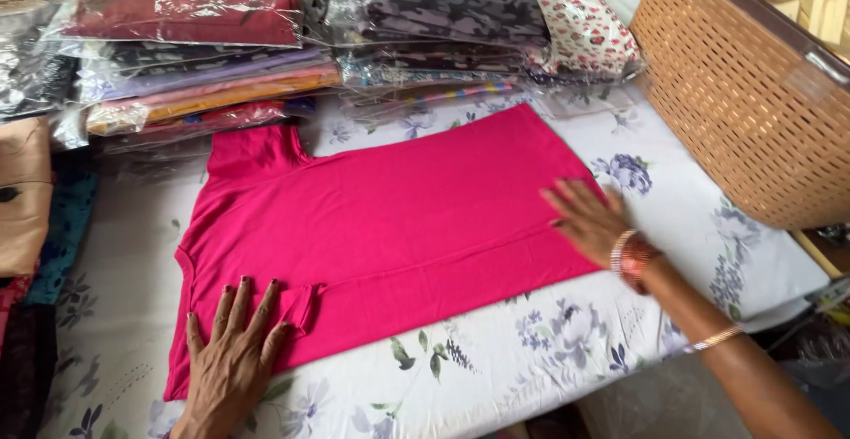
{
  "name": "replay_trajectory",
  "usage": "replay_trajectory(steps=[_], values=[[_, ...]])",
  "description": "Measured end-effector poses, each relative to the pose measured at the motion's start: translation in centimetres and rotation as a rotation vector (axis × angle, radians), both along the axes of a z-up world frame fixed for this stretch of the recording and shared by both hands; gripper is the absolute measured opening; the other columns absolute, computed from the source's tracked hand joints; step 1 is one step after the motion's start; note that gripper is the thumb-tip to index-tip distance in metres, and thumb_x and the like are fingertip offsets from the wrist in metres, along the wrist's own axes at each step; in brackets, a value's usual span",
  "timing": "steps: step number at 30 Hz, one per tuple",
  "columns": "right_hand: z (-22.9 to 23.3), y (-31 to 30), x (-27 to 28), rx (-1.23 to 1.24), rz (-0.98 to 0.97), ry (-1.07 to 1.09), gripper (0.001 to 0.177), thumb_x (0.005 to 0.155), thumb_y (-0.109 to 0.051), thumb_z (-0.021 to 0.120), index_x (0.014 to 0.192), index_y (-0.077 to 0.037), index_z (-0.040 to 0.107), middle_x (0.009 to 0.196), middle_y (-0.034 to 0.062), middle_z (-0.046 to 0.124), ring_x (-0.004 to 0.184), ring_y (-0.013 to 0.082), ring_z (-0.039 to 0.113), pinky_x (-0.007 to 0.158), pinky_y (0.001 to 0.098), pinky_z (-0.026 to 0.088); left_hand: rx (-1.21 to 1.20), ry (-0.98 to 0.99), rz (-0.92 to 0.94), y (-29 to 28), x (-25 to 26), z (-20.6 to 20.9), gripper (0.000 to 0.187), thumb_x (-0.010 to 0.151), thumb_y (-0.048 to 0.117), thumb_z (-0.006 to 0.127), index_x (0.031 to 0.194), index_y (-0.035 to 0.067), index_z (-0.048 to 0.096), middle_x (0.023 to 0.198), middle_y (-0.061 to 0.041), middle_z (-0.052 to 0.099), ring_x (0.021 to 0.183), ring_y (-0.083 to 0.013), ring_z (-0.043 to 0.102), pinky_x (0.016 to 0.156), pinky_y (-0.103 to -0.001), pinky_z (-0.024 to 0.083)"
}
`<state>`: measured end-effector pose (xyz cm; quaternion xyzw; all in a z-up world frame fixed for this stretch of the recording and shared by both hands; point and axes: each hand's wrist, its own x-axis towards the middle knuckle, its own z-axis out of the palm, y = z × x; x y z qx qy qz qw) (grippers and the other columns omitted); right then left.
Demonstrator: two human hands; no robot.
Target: The recorder folds several pieces of clothing, including a pink t-shirt and a dark blue garment, smoothing them out on a table before stacking them.
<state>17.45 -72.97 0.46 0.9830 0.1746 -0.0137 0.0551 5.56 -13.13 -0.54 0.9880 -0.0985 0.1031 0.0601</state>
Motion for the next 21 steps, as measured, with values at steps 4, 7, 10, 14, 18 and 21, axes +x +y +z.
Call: replay_trajectory(steps=[4,7,10,14,18,21], values=[[-1.5,-4.8,0.5,0.08,-0.117,-0.148,0.071,0.098,-0.068,0.015,0.16,-0.035,0.025,0.169,0.008,0.01,0.152,0.0324,0.005,0.118,0.0628,0.003,-0.006,0.172,0.004,0.6,1.7,2.3,0.067,0.097,0.062,0.026,0.156,0.033,0.036,0.165,-0.013,0.024,0.149,-0.0332,0.02,0.112,-0.07,0.007],[0.3,-2.7,2.8,-0.182,-0.071,-0.328,0.065,0.096,-0.067,0.024,0.152,-0.036,0.032,0.164,0.0078,0.024,0.149,0.0307,0.02,0.116,0.0617,0.011,-0.203,0.472,0.279,1.7,6.9,5.0,0.068,0.107,0.062,0.026,0.115,0.009,0.068,0.116,-0.017,0.063,0.101,-0.0334,0.058,0.096,-0.047,0.054],[1.8,0.9,7.1,0.053,-0.114,-0.11,0.062,0.102,-0.048,0.042,0.16,-0.028,0.035,0.156,0.004,0.047,0.145,0.0216,0.043,0.127,0.0535,0.025,-0.322,-0.133,0.025,1.6,11.9,7.7,0.053,0.099,0.053,0.049,0.119,0.008,0.067,0.118,-0.017,0.071,0.107,-0.0365,0.065,0.093,-0.05,0.049],[1.2,3.9,15.2,0.111,-0.014,-0.07,0.052,0.107,-0.022,0.048,0.159,-0.025,0.044,0.152,0.0035,0.06,0.135,0.0205,0.061,0.116,0.0396,0.046,-0.287,-0.199,0.185,6.1,22.7,0.7,0.054,0.097,0.05,0.061,0.125,0.003,0.063,0.124,-0.022,0.066,0.109,-0.0421,0.062,0.09,-0.051,0.051],[-1.1,3.7,22.7,-0.011,0.006,-0.15,0.061,0.098,-0.006,0.052,0.154,-0.028,0.047,0.157,0.0011,0.051,0.139,0.021,0.052,0.118,0.0462,0.039,-0.346,0.01,0.501,6.0,27.5,-0.5,0.057,0.091,0.056,0.068,0.122,0.008,0.063,0.123,-0.018,0.065,0.118,-0.0435,0.056,0.095,-0.066,0.041],[-1.6,2.9,25.5,-0.06,-0.069,-0.084,0.055,0.098,-0.018,0.056,0.15,-0.036,0.048,0.155,-0.0038,0.05,0.141,0.0195,0.048,0.12,0.0496,0.032,-0.392,0.046,0.589,4.9,28.7,0.8,0.06,0.082,0.059,0.077,0.116,0.011,0.068,0.124,-0.014,0.066,0.123,-0.0408,0.055,0.101,-0.075,0.03]])
